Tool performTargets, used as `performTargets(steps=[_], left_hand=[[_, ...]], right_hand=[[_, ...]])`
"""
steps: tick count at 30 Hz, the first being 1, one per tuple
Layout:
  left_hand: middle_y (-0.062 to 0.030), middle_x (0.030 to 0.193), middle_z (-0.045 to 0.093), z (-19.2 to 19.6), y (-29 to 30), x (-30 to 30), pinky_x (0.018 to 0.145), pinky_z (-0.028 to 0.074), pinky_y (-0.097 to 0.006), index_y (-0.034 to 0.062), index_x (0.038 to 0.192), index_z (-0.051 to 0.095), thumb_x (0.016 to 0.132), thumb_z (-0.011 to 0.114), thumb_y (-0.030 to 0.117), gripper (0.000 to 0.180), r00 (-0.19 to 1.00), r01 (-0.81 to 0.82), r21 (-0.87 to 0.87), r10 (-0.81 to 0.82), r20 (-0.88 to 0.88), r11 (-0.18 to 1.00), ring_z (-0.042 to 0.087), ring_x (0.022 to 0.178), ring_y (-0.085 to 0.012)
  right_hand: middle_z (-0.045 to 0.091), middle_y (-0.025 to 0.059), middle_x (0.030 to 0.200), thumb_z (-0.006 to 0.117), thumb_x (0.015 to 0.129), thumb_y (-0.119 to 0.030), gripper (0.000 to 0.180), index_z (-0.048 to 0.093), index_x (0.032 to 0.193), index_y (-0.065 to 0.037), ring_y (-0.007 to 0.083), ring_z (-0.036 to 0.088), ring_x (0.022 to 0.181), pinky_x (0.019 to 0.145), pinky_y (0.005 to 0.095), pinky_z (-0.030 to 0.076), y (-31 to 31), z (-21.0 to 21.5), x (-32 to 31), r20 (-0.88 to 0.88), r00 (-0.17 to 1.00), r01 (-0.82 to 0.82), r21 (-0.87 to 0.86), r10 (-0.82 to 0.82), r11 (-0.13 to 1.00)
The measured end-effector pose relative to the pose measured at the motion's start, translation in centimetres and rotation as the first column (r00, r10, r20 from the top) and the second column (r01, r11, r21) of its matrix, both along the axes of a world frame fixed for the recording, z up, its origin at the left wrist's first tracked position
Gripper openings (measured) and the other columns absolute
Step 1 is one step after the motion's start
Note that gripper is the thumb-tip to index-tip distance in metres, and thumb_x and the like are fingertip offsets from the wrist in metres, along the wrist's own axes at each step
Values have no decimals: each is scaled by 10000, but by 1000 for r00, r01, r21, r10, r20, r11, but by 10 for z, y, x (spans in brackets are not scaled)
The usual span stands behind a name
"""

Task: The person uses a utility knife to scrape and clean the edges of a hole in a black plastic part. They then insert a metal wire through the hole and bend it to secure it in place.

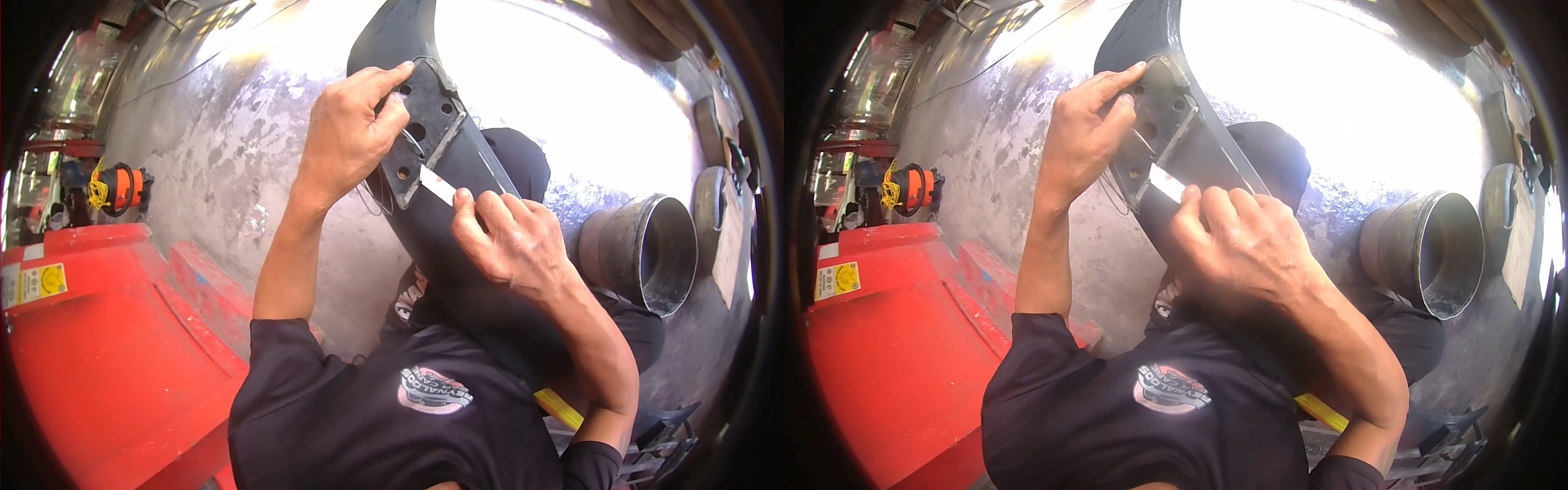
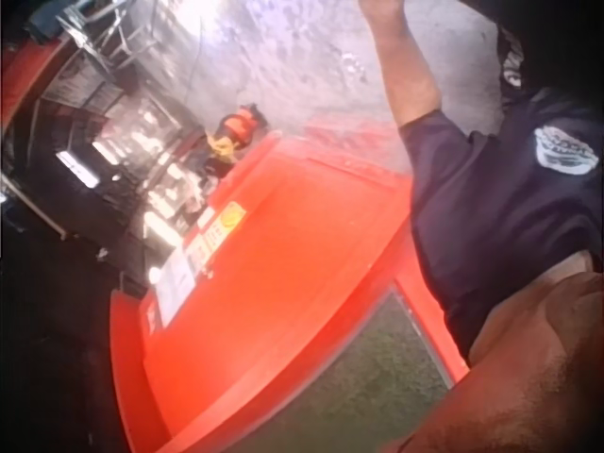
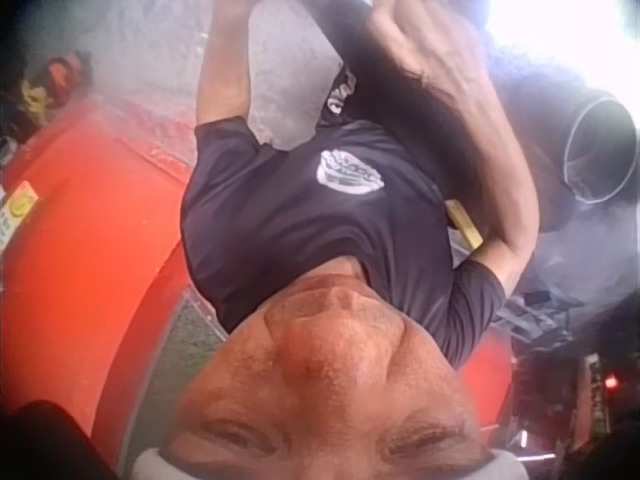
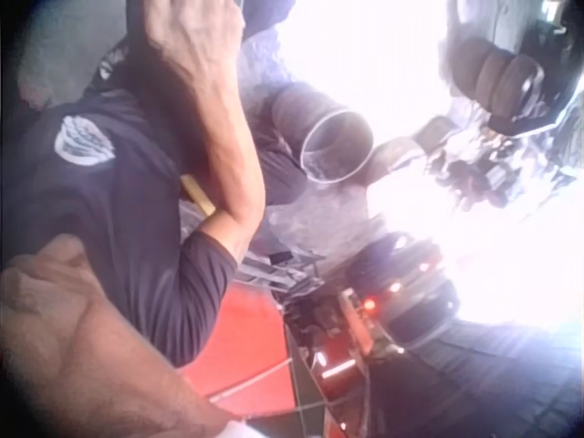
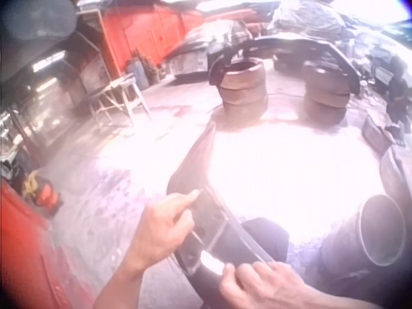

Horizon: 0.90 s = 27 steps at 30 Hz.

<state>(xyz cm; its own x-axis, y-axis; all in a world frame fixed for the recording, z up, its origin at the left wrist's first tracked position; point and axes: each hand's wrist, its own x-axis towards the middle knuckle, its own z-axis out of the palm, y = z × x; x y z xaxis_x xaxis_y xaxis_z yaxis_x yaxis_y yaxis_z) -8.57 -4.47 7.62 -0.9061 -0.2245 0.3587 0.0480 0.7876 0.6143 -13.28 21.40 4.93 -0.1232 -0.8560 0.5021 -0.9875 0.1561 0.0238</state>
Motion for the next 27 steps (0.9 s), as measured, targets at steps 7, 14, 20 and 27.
performTargets(steps=[7, 14, 20, 27], left_hand=[[-162, 1043, 772, -1, 0, -5, 776, 554, -325, -58, 1362, 738, 986, 604, 34, 410, 1000, 6, -7, -6, -8, 1000, 679, 808, -187], [-162, 974, 730, -2, 1, -8, 740, 536, -333, -63, 1367, 729, 989, 590, 42, 416, 1000, 23, 3, -23, -8, 1000, 649, 765, -190], [-171, 976, 729, -5, 1, -5, 758, 547, -350, -65, 1366, 725, 990, 574, 32, 417, 999, 31, -20, -32, -38, 999, 670, 776, -219], [-189, 995, 728, -7, 2, -4, 780, 558, -368, -59, 1355, 729, 984, 567, 32, 415, 998, 18, -39, -21, -58, 999, 691, 805, -274]], right_hand=[[595, 43, 782, 714, 781, -165, 352, 723, 1092, 0, 151, 611, 635, 519, 298, 493, -3, 8, 2, 15, 998, 56, 59, -57, 997], [498, 6, 722, 784, 844, -32, 220, 729, 1056, -11, 124, 531, 571, 488, 293, 396, -7, -7, 6, -44, 994, 102, -44, -104, 994], [561, 43, 722, 710, 806, -116, 307, 715, 1067, 45, 142, 582, 578, 480, 293, 433, -12, -1, 24, 46, 987, 155, -13, -154, 988], [531, 11, 671, 730, 879, -38, 119, 698, 975, 25, 113, 549, 528, 444, 268, 416, -22, -5, 32, 2, 968, 250, -77, -251, 965]])
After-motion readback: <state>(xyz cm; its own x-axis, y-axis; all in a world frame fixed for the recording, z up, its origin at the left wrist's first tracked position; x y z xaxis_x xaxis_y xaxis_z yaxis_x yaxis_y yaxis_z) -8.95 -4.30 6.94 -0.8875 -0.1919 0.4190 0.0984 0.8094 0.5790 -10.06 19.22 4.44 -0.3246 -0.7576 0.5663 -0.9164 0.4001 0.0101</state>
